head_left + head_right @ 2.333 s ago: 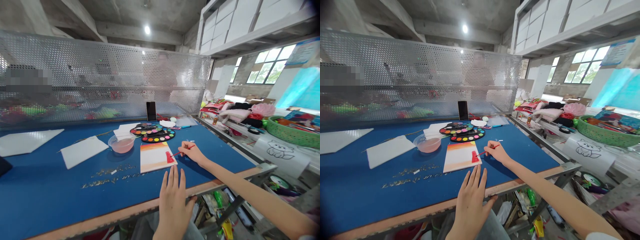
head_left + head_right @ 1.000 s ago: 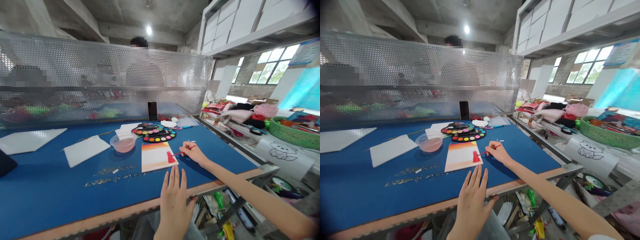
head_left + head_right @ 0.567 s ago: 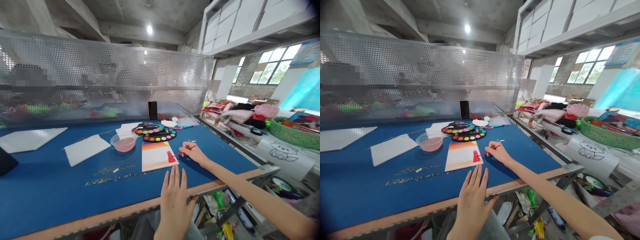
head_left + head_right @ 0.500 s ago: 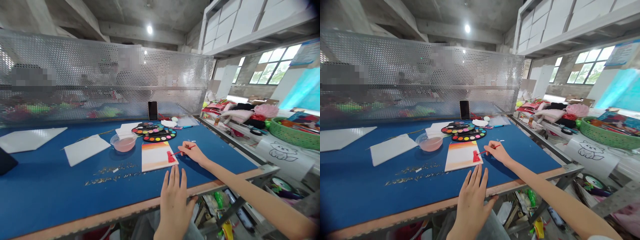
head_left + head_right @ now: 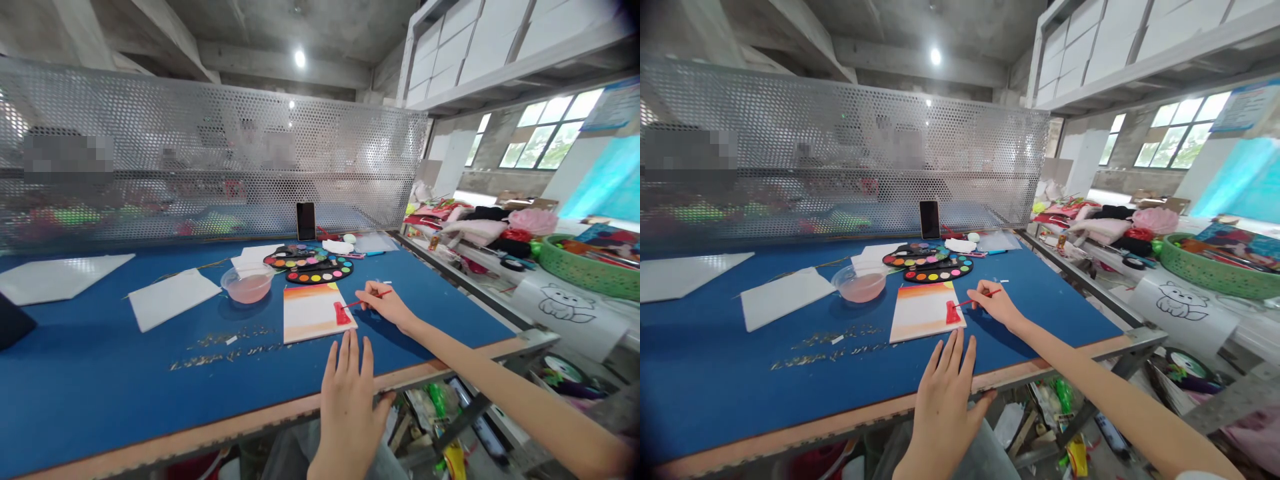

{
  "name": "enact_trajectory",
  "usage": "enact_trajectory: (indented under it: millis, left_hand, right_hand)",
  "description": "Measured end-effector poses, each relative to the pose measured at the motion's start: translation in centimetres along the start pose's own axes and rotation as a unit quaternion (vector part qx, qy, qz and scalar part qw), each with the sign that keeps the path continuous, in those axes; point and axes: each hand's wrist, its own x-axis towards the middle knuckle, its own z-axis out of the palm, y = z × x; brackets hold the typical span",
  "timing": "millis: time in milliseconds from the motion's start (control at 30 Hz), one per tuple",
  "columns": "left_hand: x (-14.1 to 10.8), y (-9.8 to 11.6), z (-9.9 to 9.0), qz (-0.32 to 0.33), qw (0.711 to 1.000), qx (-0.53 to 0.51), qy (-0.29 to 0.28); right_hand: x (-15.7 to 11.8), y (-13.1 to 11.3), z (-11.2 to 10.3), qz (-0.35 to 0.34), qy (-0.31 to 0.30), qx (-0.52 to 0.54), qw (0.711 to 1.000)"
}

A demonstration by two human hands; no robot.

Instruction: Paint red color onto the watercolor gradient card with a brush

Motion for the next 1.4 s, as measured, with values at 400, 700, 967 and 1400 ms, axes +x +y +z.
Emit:
enact_trajectory:
  millis: [400, 700, 967, 1400]
  left_hand:
    - [0.01, 0.05, -0.06, 0.0, 1.0, -0.004, 0.001]
    - [-0.04, -0.1, 0.01, 0.001, 1.0, 0.002, 0.006]
    - [0.13, -0.01, 0.06, 0.004, 1.0, 0.008, 0.005]
    - [-0.01, -0.08, 0.19, 0.007, 1.0, 0.012, 0.006]
  right_hand:
    - [-0.23, -0.63, 0.09, -0.003, -0.01, 0.0, 1.0]
    - [-0.24, -0.61, 0.16, -0.008, -0.005, 0.003, 1.0]
    - [-0.08, -0.45, 0.19, -0.012, -0.004, 0.008, 1.0]
    - [0.17, -0.12, 0.31, -0.016, -0.006, 0.007, 1.0]
